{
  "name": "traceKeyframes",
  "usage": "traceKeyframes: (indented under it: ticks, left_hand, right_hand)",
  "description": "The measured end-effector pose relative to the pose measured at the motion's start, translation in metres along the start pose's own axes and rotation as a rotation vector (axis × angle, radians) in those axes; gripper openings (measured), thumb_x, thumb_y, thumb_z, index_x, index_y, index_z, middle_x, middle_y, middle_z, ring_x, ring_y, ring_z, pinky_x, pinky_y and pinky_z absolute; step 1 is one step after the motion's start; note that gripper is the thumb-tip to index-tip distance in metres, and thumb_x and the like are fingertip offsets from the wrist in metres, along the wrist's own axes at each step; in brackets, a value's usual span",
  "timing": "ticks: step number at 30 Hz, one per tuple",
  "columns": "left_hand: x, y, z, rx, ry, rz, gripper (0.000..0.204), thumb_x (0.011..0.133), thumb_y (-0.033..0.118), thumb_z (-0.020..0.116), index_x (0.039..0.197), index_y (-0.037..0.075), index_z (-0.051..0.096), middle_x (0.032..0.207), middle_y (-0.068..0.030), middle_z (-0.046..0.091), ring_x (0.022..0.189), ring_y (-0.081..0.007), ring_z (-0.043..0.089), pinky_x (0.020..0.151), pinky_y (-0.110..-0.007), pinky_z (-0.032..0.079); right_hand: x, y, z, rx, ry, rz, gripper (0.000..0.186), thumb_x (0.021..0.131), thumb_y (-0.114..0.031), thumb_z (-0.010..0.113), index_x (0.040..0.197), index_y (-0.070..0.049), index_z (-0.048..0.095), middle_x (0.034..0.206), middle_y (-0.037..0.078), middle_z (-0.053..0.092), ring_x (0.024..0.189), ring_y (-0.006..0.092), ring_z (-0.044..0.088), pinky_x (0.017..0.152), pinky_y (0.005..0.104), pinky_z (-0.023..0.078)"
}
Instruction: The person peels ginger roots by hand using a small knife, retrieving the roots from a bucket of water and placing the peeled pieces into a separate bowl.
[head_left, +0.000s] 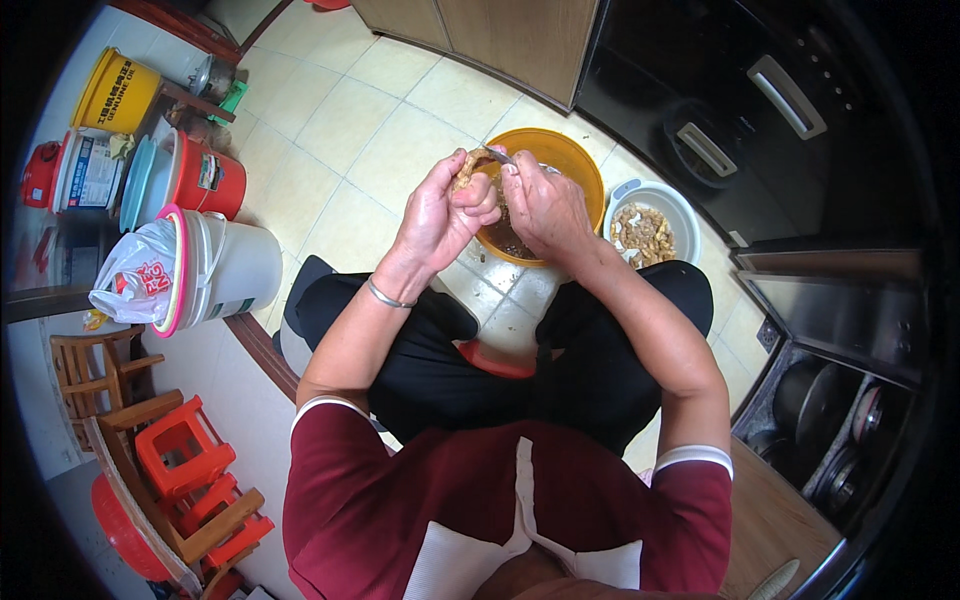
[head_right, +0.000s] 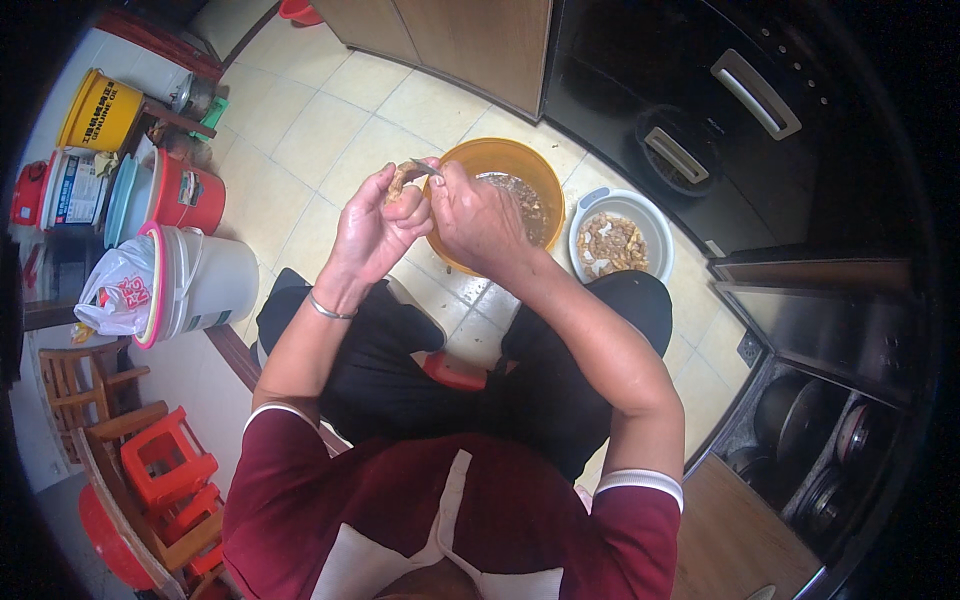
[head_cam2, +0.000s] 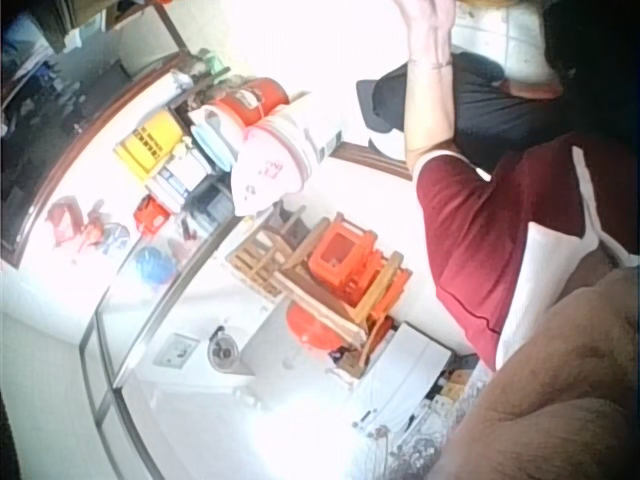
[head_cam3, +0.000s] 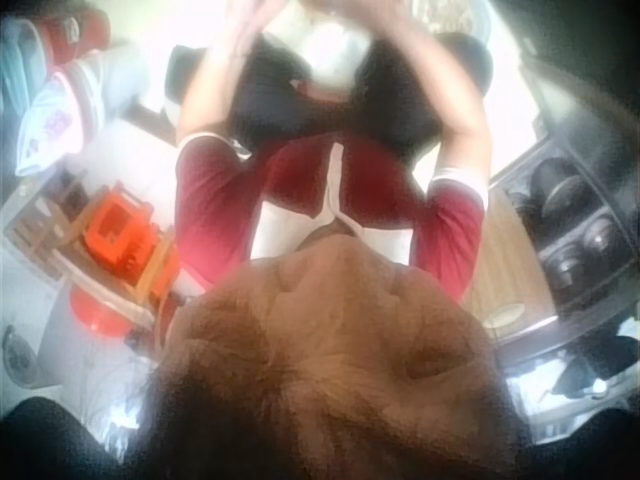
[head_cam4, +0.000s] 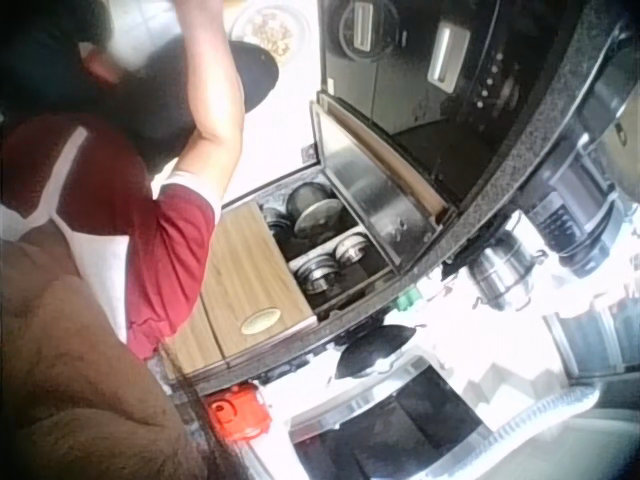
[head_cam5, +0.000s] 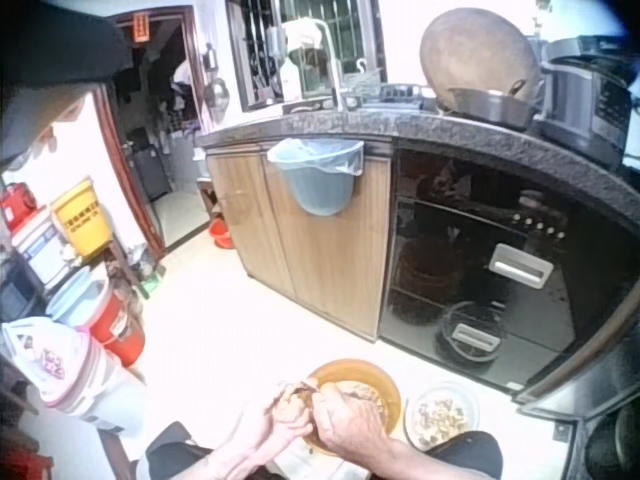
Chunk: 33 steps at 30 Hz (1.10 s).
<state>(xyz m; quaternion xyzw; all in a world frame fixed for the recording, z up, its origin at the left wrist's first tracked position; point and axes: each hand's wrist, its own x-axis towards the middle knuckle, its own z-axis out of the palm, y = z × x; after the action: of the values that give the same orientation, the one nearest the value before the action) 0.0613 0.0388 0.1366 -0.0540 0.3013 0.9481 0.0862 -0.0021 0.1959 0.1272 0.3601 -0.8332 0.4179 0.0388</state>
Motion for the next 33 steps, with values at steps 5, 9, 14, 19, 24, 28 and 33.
traceKeyframes:
  ticks: [5, 9, 14, 19, 24, 28, 33]
  left_hand:
    - [0.001, -0.004, 0.005, 0.108, 0.080, 0.058, 0.050, 0.109, 0.030, 0.028, 0.136, -0.008, 0.047, 0.066, 0.0061, 0.033, 0.065, -0.0083, 0.034, 0.066, -0.027, 0.034]
    - [0.002, -0.014, 0.013, 0.290, 0.181, 0.182, 0.044, 0.110, 0.023, 0.029, 0.133, -0.008, 0.049, 0.070, 0.0054, 0.035, 0.066, -0.0077, 0.035, 0.066, -0.026, 0.036]
    - [0.000, -0.020, 0.010, 0.456, 0.237, 0.286, 0.044, 0.109, 0.025, 0.033, 0.133, -0.008, 0.050, 0.071, 0.0055, 0.036, 0.068, -0.0084, 0.037, 0.068, -0.027, 0.037]
    - [-0.003, -0.017, 0.013, 0.577, 0.213, 0.324, 0.045, 0.109, 0.027, 0.035, 0.134, -0.008, 0.050, 0.071, 0.0058, 0.036, 0.068, -0.0088, 0.037, 0.069, -0.027, 0.037]
    - [0.005, -0.020, 0.005, 0.668, 0.263, 0.352, 0.047, 0.108, 0.028, 0.038, 0.136, -0.009, 0.048, 0.071, 0.0062, 0.036, 0.068, -0.0065, 0.037, 0.068, -0.025, 0.038]
    - [-0.003, -0.017, 0.008, 0.998, 0.323, 0.452, 0.047, 0.108, 0.032, 0.039, 0.132, -0.005, 0.056, 0.072, 0.0052, 0.040, 0.068, -0.0055, 0.038, 0.065, -0.024, 0.038]
    - [0.000, -0.017, 0.002, 1.034, 0.290, 0.502, 0.040, 0.108, 0.028, 0.041, 0.129, -0.001, 0.060, 0.073, 0.0034, 0.047, 0.069, -0.0055, 0.041, 0.064, -0.021, 0.038]
  right_hand:
    - [-0.002, -0.007, 0.002, -0.018, 0.015, -0.065, 0.019, 0.100, -0.021, 0.051, 0.094, -0.003, 0.054, 0.062, 0.020, 0.061, 0.058, 0.0407, 0.063, 0.055, 0.0501, 0.050]
    - [0.000, -0.004, 0.004, -0.047, -0.015, -0.061, 0.020, 0.100, -0.022, 0.050, 0.095, -0.003, 0.055, 0.062, 0.020, 0.061, 0.057, 0.0404, 0.063, 0.054, 0.0509, 0.049]
    - [0.003, -0.006, 0.006, -0.034, -0.011, 0.041, 0.024, 0.101, -0.024, 0.047, 0.096, -0.002, 0.055, 0.063, 0.022, 0.061, 0.059, 0.0429, 0.062, 0.057, 0.0535, 0.049]
    - [0.007, 0.009, -0.001, -0.074, 0.023, 0.113, 0.026, 0.101, -0.026, 0.047, 0.094, -0.002, 0.054, 0.063, 0.024, 0.062, 0.060, 0.0460, 0.063, 0.059, 0.0565, 0.050]
    - [-0.001, -0.004, 0.004, -0.016, -0.005, 0.005, 0.023, 0.099, -0.024, 0.050, 0.092, -0.002, 0.054, 0.062, 0.023, 0.062, 0.058, 0.0448, 0.063, 0.057, 0.0552, 0.050]
    - [0.003, -0.008, 0.003, -0.103, -0.032, 0.027, 0.024, 0.100, -0.023, 0.049, 0.088, -0.003, 0.055, 0.061, 0.021, 0.060, 0.058, 0.0407, 0.063, 0.056, 0.0504, 0.050]
    - [0.007, 0.004, 0.004, -0.114, -0.012, 0.087, 0.023, 0.100, -0.023, 0.049, 0.090, -0.003, 0.055, 0.061, 0.022, 0.060, 0.059, 0.0418, 0.063, 0.056, 0.0521, 0.049]
